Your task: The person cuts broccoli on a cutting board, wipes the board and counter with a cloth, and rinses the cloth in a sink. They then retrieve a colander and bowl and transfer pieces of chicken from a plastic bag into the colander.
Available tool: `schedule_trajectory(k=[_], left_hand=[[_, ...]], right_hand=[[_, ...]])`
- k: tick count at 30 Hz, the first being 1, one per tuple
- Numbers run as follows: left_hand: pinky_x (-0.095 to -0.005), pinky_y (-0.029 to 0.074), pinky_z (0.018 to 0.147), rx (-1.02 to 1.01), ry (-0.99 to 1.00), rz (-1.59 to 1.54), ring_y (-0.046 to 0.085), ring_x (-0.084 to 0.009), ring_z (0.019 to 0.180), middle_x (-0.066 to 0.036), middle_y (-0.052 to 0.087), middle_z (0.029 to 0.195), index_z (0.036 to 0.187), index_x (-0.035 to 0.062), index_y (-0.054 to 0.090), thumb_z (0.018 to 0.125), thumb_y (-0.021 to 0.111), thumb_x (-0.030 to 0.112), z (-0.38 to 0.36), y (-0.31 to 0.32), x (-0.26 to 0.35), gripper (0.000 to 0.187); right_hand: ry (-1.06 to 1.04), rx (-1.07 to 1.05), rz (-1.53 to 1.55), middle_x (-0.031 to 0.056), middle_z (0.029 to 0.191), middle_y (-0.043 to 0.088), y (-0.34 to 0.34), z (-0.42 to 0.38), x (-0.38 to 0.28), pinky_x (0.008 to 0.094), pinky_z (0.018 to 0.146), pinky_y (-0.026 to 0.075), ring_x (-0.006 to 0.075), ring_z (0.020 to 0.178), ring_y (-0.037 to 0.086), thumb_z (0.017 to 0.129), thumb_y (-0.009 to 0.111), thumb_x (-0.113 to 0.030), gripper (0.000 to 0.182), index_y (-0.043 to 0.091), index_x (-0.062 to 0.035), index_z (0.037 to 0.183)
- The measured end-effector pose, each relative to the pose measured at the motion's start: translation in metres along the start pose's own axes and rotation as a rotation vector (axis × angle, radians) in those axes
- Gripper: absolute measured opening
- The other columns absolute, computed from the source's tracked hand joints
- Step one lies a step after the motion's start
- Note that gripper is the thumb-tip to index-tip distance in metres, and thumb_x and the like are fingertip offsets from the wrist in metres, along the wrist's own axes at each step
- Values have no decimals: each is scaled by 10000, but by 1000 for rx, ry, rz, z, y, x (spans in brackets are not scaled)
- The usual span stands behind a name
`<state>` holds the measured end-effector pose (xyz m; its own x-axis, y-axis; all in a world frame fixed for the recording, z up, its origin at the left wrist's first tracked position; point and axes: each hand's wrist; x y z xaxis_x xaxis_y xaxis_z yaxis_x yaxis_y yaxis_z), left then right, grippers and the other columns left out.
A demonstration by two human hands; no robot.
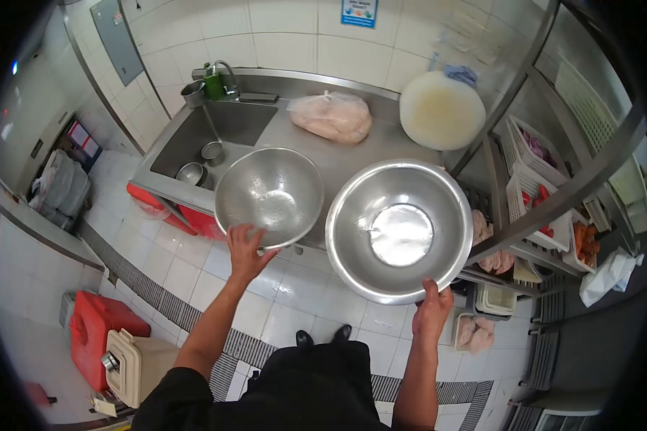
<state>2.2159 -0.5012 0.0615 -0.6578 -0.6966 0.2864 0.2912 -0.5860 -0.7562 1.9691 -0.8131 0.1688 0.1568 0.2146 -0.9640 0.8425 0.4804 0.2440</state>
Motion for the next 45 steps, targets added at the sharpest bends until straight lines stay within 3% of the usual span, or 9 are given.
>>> schedule_trajectory(k=[4,6,9,12,21,31,35,40,45], left_hand=[[-550,406,974,468,-453,70,521,-358,1128,-176,543,1177,1245,68,582,773,756,252,10,22,-23,535],[-454,545,716,264,-1315,-1179,622,-326,967,-181,587,1150,1214,-29,563,785,643,103,5,53,-66,456],[-373,531,510,298,-1377,-1293,665,-288,790,-177,630,1028,1139,-115,546,750,545,3,14,64,-116,407],[-352,484,454,350,-1328,-1171,617,-264,601,-168,628,826,997,-125,588,758,552,15,64,28,-135,279],[-337,518,563,-187,-1121,-996,639,-215,665,-117,658,843,1020,-66,638,765,578,54,169,0,-154,288],[-285,491,560,-550,-984,-751,634,-173,660,-110,661,826,1090,-84,625,814,583,121,173,57,-187,346],[-311,514,697,-304,-757,-497,661,-203,789,-142,681,979,1264,-2,565,874,649,285,218,83,-233,492],[-329,512,768,-338,-424,-764,666,-225,851,-140,677,1025,1233,68,617,891,628,242,349,157,-223,384],[-393,502,868,-523,-95,-682,651,-296,981,-143,628,1200,1289,87,577,860,651,271,470,258,-167,473]], right_hand=[[-292,-5,-217,24,914,650,43,22,11,235,718,435,88,787,547,906,606,-104,194,624,29,1045],[-296,-7,-347,28,918,651,57,31,12,236,735,432,89,801,544,914,604,-115,202,622,32,1051],[-374,-9,-439,34,934,655,97,51,5,244,762,430,91,840,553,935,596,-126,210,617,33,1071],[-410,-14,-376,25,908,659,128,76,17,246,756,435,89,840,558,938,595,-118,196,622,24,1071],[495,-366,148,40,965,680,229,112,208,310,727,522,146,862,638,951,598,-179,202,638,-54,1105],[515,-328,196,93,1162,615,226,98,245,379,919,500,219,1029,617,1039,446,-347,393,498,-50,1291],[457,-137,-6,128,1337,514,235,92,193,420,952,464,260,1184,524,1011,458,-464,592,395,-21,1399],[332,-78,-196,155,1265,550,288,97,201,351,953,447,247,1146,537,916,609,-161,515,403,-6,1362],[336,251,-24,151,1127,606,301,90,238,376,860,502,249,993,607,858,533,-25,411,467,-8,1264]])
Point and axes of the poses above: each hand's wrist, its own z-axis towards the middle knuckle, its own y-axis out of the palm, x = y × z
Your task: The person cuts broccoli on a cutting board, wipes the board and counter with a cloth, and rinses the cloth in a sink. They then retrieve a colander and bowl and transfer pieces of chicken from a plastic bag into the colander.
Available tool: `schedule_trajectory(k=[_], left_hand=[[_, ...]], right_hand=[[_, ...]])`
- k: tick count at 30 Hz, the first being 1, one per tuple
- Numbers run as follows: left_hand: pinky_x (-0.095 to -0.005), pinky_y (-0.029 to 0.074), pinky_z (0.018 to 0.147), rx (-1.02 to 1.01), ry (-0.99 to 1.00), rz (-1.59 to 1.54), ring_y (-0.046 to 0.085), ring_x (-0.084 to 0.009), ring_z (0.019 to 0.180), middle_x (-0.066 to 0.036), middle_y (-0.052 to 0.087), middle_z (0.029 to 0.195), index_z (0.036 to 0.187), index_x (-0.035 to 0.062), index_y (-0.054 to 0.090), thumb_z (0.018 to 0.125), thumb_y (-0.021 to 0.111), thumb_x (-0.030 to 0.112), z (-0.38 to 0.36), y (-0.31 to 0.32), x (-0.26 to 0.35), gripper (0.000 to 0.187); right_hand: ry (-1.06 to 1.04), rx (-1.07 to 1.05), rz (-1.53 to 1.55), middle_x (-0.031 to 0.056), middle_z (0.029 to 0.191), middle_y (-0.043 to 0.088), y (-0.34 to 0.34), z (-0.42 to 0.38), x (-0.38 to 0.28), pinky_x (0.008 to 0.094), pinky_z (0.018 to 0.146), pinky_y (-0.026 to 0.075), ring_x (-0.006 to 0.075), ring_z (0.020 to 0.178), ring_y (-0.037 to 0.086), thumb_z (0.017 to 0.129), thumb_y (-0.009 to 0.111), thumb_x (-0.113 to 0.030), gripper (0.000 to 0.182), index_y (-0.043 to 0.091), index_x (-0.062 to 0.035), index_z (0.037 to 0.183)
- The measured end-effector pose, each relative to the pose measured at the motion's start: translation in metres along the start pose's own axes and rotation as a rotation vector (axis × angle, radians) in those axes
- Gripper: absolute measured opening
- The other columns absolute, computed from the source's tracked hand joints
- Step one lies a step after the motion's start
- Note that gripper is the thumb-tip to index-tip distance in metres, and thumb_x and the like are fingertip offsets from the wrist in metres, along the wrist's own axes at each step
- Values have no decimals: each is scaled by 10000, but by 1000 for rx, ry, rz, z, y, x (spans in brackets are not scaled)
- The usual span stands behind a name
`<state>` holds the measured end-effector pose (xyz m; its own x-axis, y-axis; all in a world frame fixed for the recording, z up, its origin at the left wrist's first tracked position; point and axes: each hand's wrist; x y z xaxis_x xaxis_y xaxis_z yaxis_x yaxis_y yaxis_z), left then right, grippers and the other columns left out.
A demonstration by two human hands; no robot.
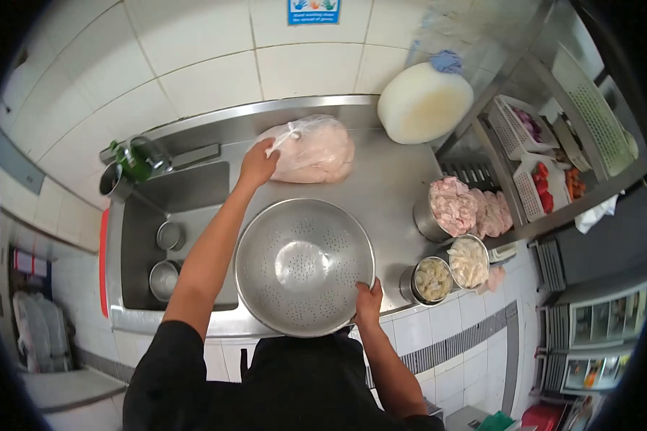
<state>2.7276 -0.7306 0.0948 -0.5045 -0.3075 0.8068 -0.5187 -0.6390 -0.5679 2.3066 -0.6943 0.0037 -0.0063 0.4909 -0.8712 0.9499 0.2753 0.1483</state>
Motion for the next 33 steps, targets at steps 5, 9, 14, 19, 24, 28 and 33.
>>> schedule_trajectory(k=[5,9,14,19,24,28,33], left_hand=[[-562,331,1082,-108,116,415,363,-375,1355,-119,450,1453,1446,140,395,802,699,339,66,46,7,740],[-552,329,1044,-298,164,671,439,-351,1286,-145,613,1258,1230,111,612,775,716,364,54,66,10,532],[-475,387,869,-98,319,551,564,-303,1002,-120,684,898,885,105,728,776,694,272,8,88,-20,202],[-427,388,811,-55,361,341,559,-310,862,-145,622,743,808,92,726,788,672,213,-81,69,-5,135],[-422,390,763,-39,314,203,533,-309,807,-138,582,740,735,60,671,732,686,172,-179,59,-16,113],[-403,390,810,-151,262,169,530,-297,822,-134,590,713,696,64,673,747,702,172,-252,39,-10,122],[-405,393,772,-250,336,141,516,-295,797,-124,540,648,596,56,603,686,706,149,-317,32,-10,165]], right_hand=[[40,224,176,164,1126,598,-4,-54,-7,391,881,507,283,1010,608,822,546,1,461,460,-17,1274],[186,272,252,160,1150,586,-13,-69,-4,417,933,488,311,1049,578,764,533,39,529,456,-24,1283],[-34,274,347,130,1149,580,-14,-80,-45,412,960,466,293,1065,556,732,513,26,526,474,-22,1254],[-236,227,348,123,1155,575,5,-30,-130,412,977,459,277,1062,555,775,488,26,465,477,-18,1238],[-315,253,318,99,1129,566,46,76,-167,392,791,549,234,996,585,767,534,41,488,472,-76,1237],[-292,245,382,103,1143,549,76,162,-142,402,714,547,253,972,589,783,534,29,488,425,-103,1240],[-78,301,261,140,1214,508,112,198,-101,461,763,532,287,1019,576,818,545,-2,517,345,-106,1284]])
Point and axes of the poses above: each hand's wrist, its own z-axis towards the middle knuckle, its own y-axis out of the palm, x = y × z
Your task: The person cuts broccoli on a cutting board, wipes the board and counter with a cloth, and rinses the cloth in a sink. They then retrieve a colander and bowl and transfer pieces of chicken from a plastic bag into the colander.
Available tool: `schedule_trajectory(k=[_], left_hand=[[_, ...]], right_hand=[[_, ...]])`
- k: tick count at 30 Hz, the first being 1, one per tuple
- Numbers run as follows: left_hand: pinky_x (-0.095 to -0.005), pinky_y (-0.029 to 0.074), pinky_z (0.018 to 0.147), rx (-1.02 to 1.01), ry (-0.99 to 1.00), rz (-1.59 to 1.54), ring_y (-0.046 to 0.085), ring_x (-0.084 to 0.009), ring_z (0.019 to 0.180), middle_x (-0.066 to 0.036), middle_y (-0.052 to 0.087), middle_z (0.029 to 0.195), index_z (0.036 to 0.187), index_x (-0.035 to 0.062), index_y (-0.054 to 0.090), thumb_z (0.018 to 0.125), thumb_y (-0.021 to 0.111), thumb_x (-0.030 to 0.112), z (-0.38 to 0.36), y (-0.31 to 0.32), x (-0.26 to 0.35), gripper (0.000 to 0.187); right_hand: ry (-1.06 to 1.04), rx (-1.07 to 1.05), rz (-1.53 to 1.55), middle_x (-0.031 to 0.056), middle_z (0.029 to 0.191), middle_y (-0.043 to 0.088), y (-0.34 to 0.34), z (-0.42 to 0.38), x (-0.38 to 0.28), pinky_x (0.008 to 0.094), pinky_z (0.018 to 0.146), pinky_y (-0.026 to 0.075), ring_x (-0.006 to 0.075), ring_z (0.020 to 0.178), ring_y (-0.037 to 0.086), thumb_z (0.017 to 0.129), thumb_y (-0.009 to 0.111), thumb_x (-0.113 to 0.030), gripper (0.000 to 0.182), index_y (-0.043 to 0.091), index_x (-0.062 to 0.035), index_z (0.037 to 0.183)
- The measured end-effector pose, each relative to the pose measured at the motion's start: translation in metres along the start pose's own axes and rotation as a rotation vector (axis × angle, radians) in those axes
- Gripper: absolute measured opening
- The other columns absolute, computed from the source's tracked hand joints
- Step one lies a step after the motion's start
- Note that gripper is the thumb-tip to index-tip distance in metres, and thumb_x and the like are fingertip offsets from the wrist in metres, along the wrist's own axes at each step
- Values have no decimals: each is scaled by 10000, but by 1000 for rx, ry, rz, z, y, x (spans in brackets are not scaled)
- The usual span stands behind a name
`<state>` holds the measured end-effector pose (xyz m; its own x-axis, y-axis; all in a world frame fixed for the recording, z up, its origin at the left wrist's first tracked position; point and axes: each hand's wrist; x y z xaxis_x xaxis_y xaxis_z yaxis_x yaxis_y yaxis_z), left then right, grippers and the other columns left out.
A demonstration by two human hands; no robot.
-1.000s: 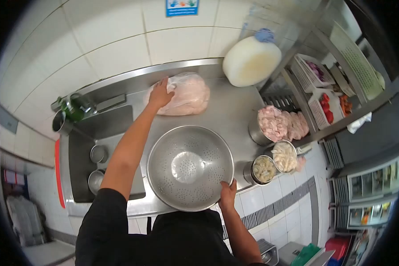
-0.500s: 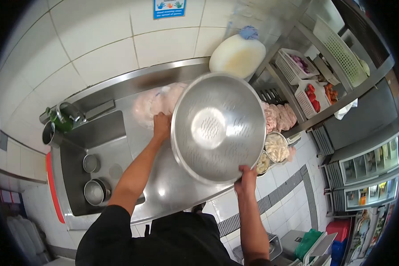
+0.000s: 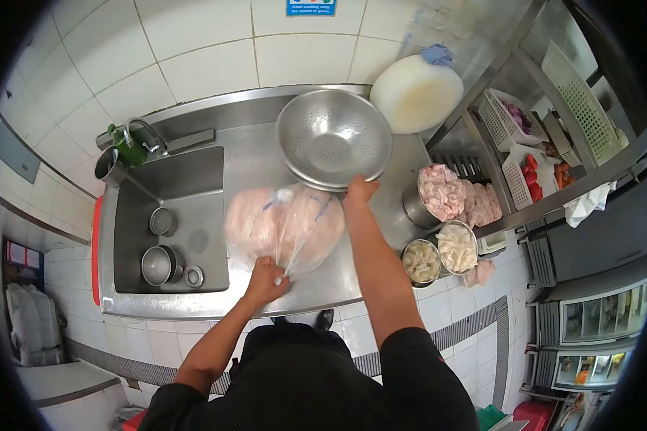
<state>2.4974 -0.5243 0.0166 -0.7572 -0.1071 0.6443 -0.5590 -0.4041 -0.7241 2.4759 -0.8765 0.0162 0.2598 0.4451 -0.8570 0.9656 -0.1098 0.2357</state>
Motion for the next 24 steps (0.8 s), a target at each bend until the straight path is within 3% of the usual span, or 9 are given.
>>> schedule_trajectory(k=[2,6,8,9,11,13,16,20,24], left_hand=[[-405,391,769,2,-23,13,515,-294,793,-119,535,635,596,56,601,684,705,148,-19,4,10,165],[-406,391,754,35,-71,23,516,-299,795,-127,550,675,613,50,600,686,700,144,-43,10,29,156],[-408,395,754,82,-102,27,516,-303,796,-133,558,700,629,46,605,692,699,146,-48,16,35,151],[-415,403,769,119,-146,51,524,-311,810,-139,573,731,668,39,617,702,695,149,-51,19,37,139],[-421,412,785,158,-206,80,532,-320,824,-144,588,762,707,32,630,712,692,152,-56,28,42,135],[-433,424,828,268,-219,69,552,-330,866,-140,619,803,784,22,647,726,688,149,-55,35,43,145],[-423,438,837,277,-252,59,564,-336,891,-135,639,824,823,17,658,741,685,114,-51,33,59,129],[-406,456,823,219,-305,8,579,-322,900,-124,655,830,879,21,692,785,699,124,-36,1,91,140],[-375,494,808,244,-328,-74,610,-305,923,-129,703,949,959,26,717,814,709,145,-9,-34,104,188]], right_hand=[[-131,-19,-25,151,1253,481,0,36,55,471,783,507,280,1040,549,854,594,-89,525,325,-100,1305],[-8,-100,-156,144,1287,445,-21,-11,40,440,784,489,265,1051,521,873,642,-189,533,344,-83,1302],[-406,-38,-417,107,1175,522,-41,-42,19,373,730,486,201,957,547,887,648,-205,406,464,-58,1217],[-404,-49,-419,107,1175,522,-59,-52,8,373,730,486,201,957,547,887,648,-205,406,464,-58,1217],[-92,-599,-139,54,977,593,-106,-71,-14,309,686,482,141,813,573,899,632,-167,207,577,-42,1054],[-94,-609,-185,5,797,597,-134,-127,-37,232,592,453,82,634,536,924,591,-115,78,613,-44,902],[7,-800,-375,6,827,598,-194,-139,-28,243,577,458,90,641,548,911,615,-127,94,629,-38,938],[-19,-827,-566,-6,781,602,-237,-164,-20,235,576,460,79,645,557,907,626,-126,151,653,-24,1014],[47,-949,-639,-11,785,620,-249,-161,-9,231,595,454,67,655,549,886,661,-122,120,663,-21,951]])
Point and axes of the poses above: each hand's wrist, its own z-axis towards the middle knuckle, its own y-axis out of the palm, x = y × z
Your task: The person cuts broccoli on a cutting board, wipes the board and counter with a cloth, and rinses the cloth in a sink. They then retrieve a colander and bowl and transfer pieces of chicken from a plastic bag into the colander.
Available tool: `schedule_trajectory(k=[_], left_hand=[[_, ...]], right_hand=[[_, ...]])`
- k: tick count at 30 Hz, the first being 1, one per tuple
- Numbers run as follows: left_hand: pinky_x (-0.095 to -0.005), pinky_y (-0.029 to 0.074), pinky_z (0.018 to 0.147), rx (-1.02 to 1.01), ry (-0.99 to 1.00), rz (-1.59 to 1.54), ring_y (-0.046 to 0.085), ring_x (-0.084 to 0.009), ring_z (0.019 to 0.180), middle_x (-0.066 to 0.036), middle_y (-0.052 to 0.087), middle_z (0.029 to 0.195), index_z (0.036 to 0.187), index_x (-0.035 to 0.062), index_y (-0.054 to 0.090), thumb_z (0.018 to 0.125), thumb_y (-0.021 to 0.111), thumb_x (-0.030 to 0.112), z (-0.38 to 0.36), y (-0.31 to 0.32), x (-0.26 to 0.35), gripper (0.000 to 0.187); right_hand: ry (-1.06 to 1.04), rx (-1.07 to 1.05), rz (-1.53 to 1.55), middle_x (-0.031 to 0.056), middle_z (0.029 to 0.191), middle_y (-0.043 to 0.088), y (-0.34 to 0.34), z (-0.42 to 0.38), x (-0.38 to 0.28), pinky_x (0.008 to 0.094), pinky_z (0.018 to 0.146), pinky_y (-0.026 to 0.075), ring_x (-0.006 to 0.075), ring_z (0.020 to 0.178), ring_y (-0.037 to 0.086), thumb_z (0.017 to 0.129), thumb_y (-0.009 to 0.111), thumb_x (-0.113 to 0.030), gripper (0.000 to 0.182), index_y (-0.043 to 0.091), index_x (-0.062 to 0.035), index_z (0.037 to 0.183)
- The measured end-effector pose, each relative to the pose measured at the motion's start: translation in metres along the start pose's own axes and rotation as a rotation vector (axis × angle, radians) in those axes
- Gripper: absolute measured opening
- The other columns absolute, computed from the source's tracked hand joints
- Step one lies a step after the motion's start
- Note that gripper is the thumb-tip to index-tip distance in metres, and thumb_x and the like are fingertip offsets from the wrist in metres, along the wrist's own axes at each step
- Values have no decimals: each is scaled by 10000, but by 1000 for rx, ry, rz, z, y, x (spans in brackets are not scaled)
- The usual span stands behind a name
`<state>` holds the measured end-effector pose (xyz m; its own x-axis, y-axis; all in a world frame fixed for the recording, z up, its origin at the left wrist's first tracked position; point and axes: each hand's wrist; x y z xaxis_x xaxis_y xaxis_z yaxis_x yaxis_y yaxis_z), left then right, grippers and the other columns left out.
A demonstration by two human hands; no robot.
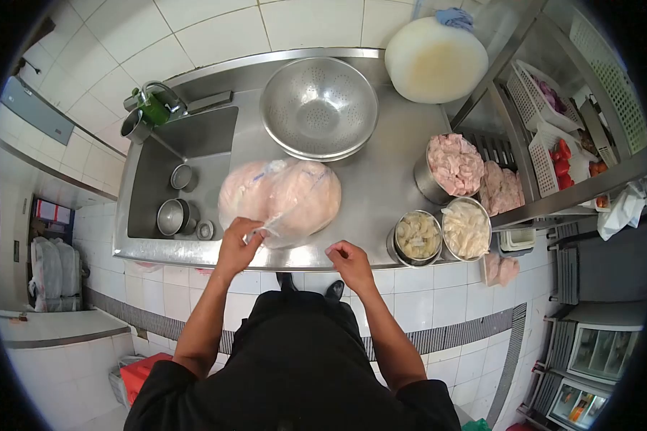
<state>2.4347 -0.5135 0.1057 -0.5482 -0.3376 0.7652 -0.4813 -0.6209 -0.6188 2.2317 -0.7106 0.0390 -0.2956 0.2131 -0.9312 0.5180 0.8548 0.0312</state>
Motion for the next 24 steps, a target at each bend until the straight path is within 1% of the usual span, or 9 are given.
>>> schedule_trajectory(k=[5,7,9,12,15,18,19,21,24], left_hand=[[-390,470,880,-133,38,-45,594,-314,962,-128,690,948,988,25,714,794,700,132,-4,9,0,221],[-401,438,904,-277,310,217,561,-311,1005,-127,664,968,1042,9,690,786,699,130,-21,18,3,283],[-423,409,943,-261,312,213,528,-330,1052,-127,656,979,1091,17,678,777,685,144,-29,18,2,339],[-421,413,941,-233,319,192,553,-322,1021,-133,659,979,1108,17,673,804,658,149,-25,4,5,331],[-423,425,928,-291,349,155,577,-323,1001,-137,660,967,1116,17,671,818,633,115,-14,-7,-7,316],[-385,462,893,-440,-243,-10,592,-328,1028,-137,685,1019,1112,75,691,820,648,134,11,-28,-6,301],[-385,462,893,-440,-234,-20,592,-328,1028,-137,685,1019,1112,75,691,820,648,134,22,-28,-13,301],[-400,470,891,181,178,93,606,-326,1030,-136,693,1047,1097,87,705,822,648,136,42,-20,-35,285],[-404,473,893,239,335,172,609,-324,1016,-141,694,1029,1079,76,711,812,658,143,84,1,-53,280]], right_hand=[[-162,18,-46,-3,781,632,-1,12,-29,232,606,449,64,669,546,879,666,-109,107,656,-14,929],[-252,77,-219,-3,815,629,7,11,-51,215,621,449,50,695,542,893,660,-89,71,646,-22,909],[-362,138,-288,30,881,644,32,18,-60,229,645,468,85,700,558,852,682,-70,83,661,-33,924],[-529,160,-449,105,1010,659,82,35,-80,311,710,504,232,830,649,829,685,-166,172,679,-30,934],[-888,525,-1055,111,1055,646,111,74,-74,378,799,490,287,938,620,844,658,-195,197,685,-45,969],[-817,406,-1212,128,1010,632,105,120,-63,418,839,463,316,957,590,868,622,-189,189,670,-59,996],[-738,372,-1069,136,1003,621,102,127,-67,422,822,463,325,939,584,872,604,-154,165,657,-49,987],[-653,340,-937,144,997,610,100,131,-77,427,805,462,334,921,579,876,587,-120,143,645,-40,979],[-739,263,-668,129,968,613,106,115,-104,405,756,471,325,880,589,890,561,-67,112,609,-5,970]])
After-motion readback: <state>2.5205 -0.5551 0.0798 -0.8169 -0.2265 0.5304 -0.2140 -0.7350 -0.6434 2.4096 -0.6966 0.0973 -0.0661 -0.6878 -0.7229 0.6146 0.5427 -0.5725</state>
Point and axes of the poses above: each hand's wrist, its own z-axis towards the middle knuckle, its own y-axis out of the palm, x = y × z
